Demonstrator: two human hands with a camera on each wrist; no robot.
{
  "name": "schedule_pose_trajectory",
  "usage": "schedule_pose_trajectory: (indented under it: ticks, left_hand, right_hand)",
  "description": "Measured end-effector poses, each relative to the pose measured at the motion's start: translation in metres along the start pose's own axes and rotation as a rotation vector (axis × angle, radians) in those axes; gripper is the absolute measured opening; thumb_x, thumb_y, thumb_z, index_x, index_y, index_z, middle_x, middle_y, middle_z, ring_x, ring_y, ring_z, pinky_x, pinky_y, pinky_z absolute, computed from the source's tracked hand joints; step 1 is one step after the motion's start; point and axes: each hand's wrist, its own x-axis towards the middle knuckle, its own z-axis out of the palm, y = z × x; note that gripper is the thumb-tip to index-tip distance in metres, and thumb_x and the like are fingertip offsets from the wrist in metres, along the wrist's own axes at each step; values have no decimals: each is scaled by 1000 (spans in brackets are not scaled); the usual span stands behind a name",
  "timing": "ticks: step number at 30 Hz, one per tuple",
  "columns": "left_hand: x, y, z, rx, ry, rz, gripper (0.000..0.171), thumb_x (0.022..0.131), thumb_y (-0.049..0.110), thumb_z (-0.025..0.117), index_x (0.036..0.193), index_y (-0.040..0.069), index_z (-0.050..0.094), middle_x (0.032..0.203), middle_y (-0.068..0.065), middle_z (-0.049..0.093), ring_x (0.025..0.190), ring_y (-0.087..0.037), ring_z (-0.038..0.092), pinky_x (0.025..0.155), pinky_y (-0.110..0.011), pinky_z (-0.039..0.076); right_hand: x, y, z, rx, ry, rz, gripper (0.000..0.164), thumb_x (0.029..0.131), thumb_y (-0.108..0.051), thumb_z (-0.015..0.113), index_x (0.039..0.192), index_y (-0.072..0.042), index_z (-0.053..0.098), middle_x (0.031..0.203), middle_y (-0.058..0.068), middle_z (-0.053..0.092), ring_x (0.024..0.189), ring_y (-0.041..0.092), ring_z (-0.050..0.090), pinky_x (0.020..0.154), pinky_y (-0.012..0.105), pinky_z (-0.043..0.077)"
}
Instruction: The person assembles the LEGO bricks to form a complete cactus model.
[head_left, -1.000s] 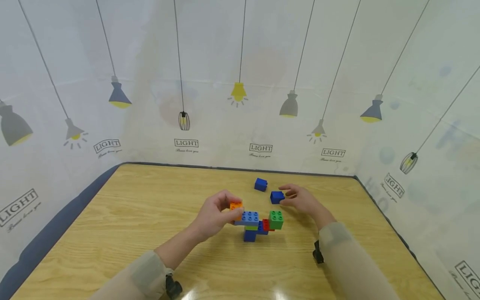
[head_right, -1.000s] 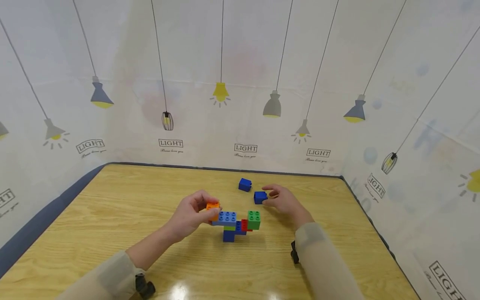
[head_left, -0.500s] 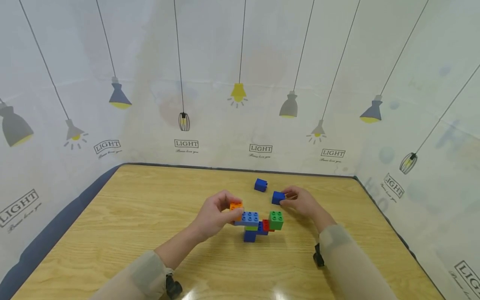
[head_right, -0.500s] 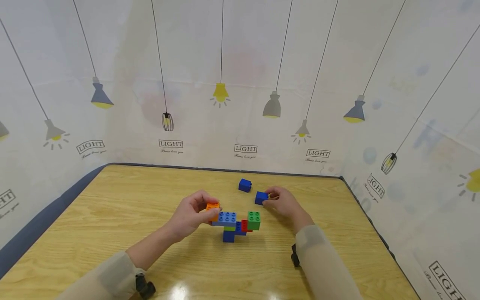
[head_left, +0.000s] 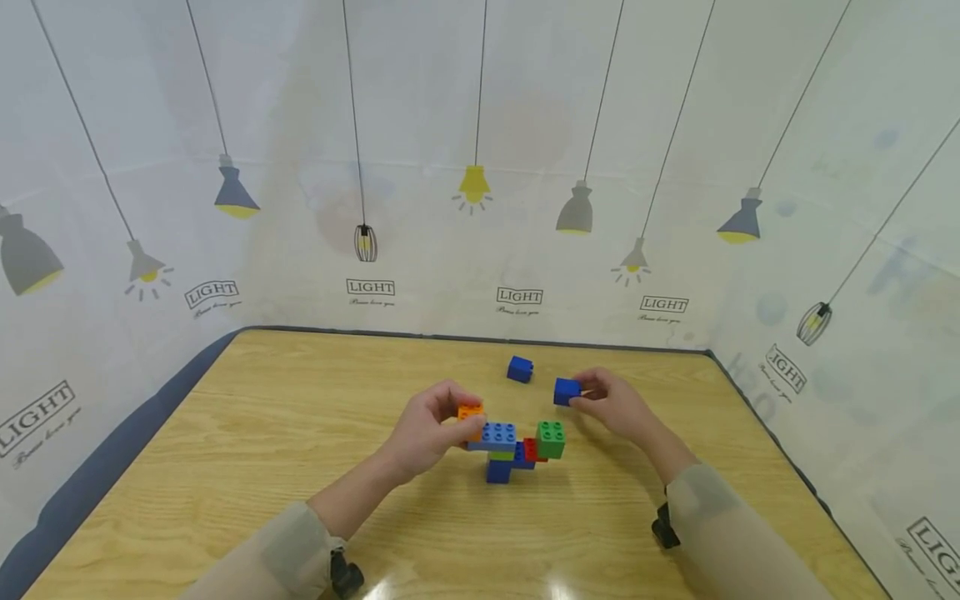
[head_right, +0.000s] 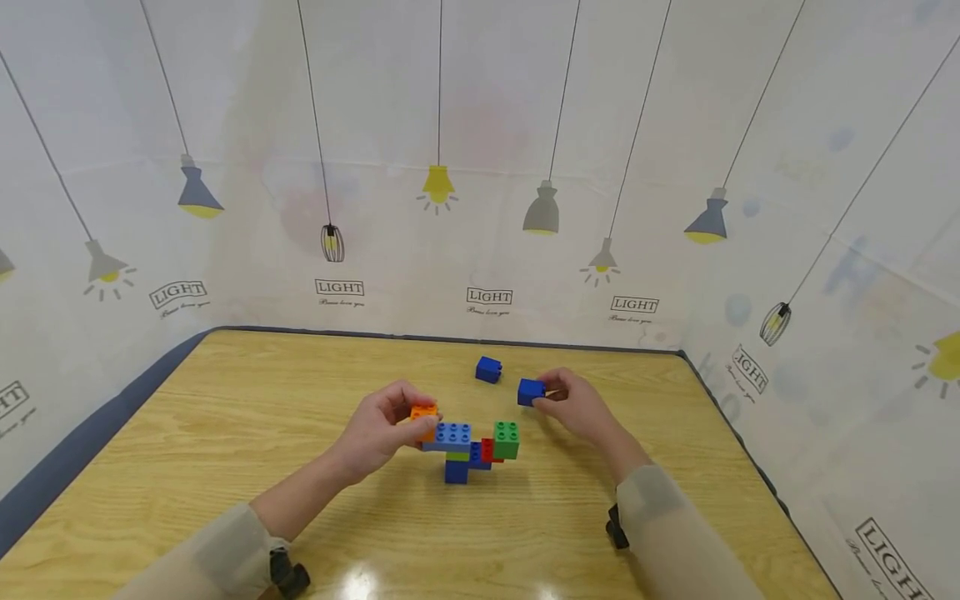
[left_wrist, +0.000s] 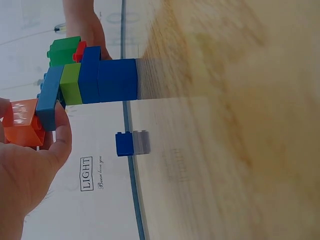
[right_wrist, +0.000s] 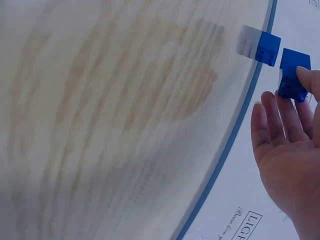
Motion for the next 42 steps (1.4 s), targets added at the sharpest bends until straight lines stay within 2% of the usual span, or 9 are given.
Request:
schedule_pose_trajectory:
  ticks: [5,11,21,36,42]
  left_hand:
    - [0,-1,0,4,2,-6,26,105,14,75,125,-1,68,113,-11,73,97,-22,69,76,-28,65]
    - [0,0,0,-2,-2,4,29,105,13,74,127,-4,67,115,-14,72,98,-24,68,76,-28,65]
    - [1,1,1,0,6,5,26,105,13,75,125,-2,68,114,-12,73,97,-23,69,75,-28,65]
    - [1,-1,1,-3,5,10,29,105,13,75,126,-5,67,115,-13,73,97,-23,69,75,-28,64]
    - [1,0,0,1,9,4,24,104,13,75,123,0,69,114,-13,73,97,-24,69,76,-28,64]
  right_hand:
    - [-12,-6,-4,-5,8,-83,46,107,-29,74,144,-6,62,140,19,71,126,36,70,104,52,60]
    - [-27,-15,-6,20,14,-167,44,108,-28,73,145,-6,63,136,17,73,120,32,72,98,42,61]
    - [-43,-37,-3,65,36,-226,43,107,-25,74,145,-8,64,133,15,75,119,29,71,94,26,59]
    - [-55,-68,9,89,61,-399,40,105,-13,76,144,-8,68,134,15,69,120,30,69,95,24,60]
    - [-59,-77,13,89,38,-447,42,104,-14,77,145,-12,71,131,12,67,113,22,67,95,22,61]
